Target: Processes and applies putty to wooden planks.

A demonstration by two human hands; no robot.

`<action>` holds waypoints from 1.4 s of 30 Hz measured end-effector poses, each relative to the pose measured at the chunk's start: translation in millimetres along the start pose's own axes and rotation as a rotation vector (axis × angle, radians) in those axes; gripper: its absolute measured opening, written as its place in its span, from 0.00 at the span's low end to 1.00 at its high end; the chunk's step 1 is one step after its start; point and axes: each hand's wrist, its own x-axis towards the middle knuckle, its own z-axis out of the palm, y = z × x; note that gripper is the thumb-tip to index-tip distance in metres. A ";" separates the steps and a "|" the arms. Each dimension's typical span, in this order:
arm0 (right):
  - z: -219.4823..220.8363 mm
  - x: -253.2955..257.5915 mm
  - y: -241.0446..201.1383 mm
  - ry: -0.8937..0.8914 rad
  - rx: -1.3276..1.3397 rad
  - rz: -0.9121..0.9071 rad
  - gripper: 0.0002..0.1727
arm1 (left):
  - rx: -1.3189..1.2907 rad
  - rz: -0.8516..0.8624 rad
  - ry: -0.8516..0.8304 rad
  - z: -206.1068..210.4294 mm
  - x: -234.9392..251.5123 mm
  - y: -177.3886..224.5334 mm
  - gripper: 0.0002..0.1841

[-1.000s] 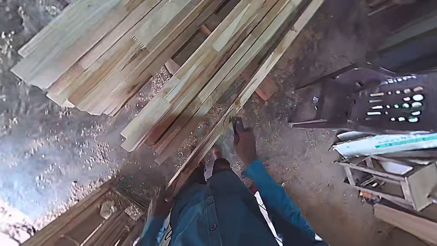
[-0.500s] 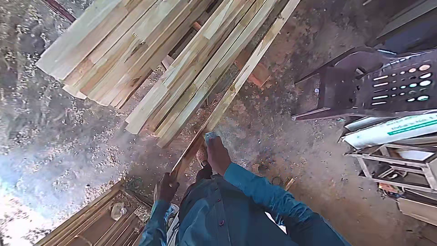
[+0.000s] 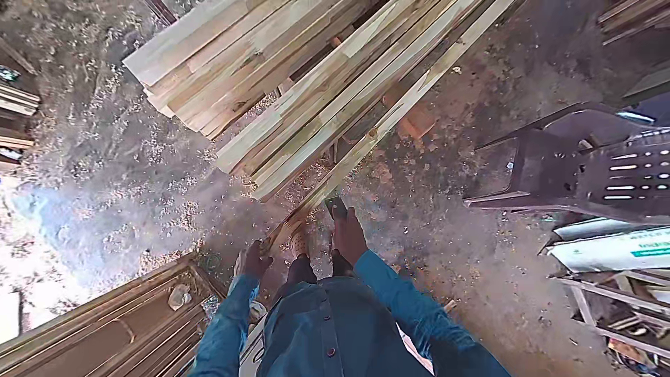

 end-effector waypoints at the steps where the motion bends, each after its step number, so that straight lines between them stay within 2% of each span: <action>1: -15.4 3.1 -2.0 0.046 0.030 0.039 0.32 | 0.007 -0.011 0.065 6.4 -6.3 2.8 0.32; 4: -61.8 49.6 10.7 0.266 0.094 0.117 0.28 | 0.031 -0.052 0.155 21.7 -19.1 11.1 0.29; 7: -83.3 76.4 3.4 0.250 0.105 0.171 0.23 | 0.059 -0.056 0.167 23.6 -19.2 12.2 0.29; 10: -49.0 50.6 -37.7 0.127 0.103 0.185 0.19 | 0.057 -0.060 0.158 20.1 -16.9 12.7 0.30; 14: 20.6 -16.2 -88.3 -0.072 0.004 0.101 0.26 | 0.050 -0.056 0.069 13.5 -9.3 7.0 0.30; 17: 20.7 -41.3 -99.3 -0.174 -0.075 0.029 0.26 | 0.040 0.019 0.014 5.1 -1.5 0.2 0.33; 20: 0.5 -19.6 -72.5 0.020 0.020 -0.041 0.24 | 0.004 0.146 -0.063 -2.6 8.3 -10.9 0.34; 23: 8.2 20.9 -41.5 0.302 0.096 -0.093 0.33 | 0.027 0.262 -0.229 -14.4 18.8 -19.7 0.39; 24: 18.4 27.7 -34.8 0.343 0.100 -0.094 0.35 | 0.044 0.278 -0.277 -17.3 23.4 -22.6 0.42; 26: 45.9 25.0 -30.1 0.299 0.063 -0.060 0.37 | 0.044 0.312 -0.309 -19.2 31.1 -26.3 0.41; 29: 67.9 -17.6 -49.6 0.074 -0.093 0.013 0.38 | -0.023 0.293 -0.216 -6.1 28.9 -29.7 0.35; 31: 50.8 -43.5 -65.6 -0.007 -0.145 0.059 0.36 | -0.034 0.207 -0.139 0.3 14.5 -26.9 0.36; 33: 19.1 -32.4 -62.8 0.093 -0.092 0.090 0.31 | -0.020 0.121 -0.075 -2.3 -7.8 -11.9 0.35; 35: -12.2 1.7 -45.5 0.210 -0.022 0.131 0.28 | 0.007 0.062 -0.033 1.8 -22.8 -2.5 0.35; 37: -31.4 30.0 -35.3 0.246 -0.004 0.153 0.22 | 0.038 0.047 0.006 8.1 -25.3 -1.2 0.35; 39: -32.7 33.8 -42.9 0.202 -0.032 0.155 0.19 | 0.049 0.055 0.029 9.6 -23.5 -1.6 0.34; 42: -3.9 8.1 -65.8 0.103 -0.029 0.152 0.17 | 0.026 0.052 0.004 5.4 -24.6 -0.3 0.35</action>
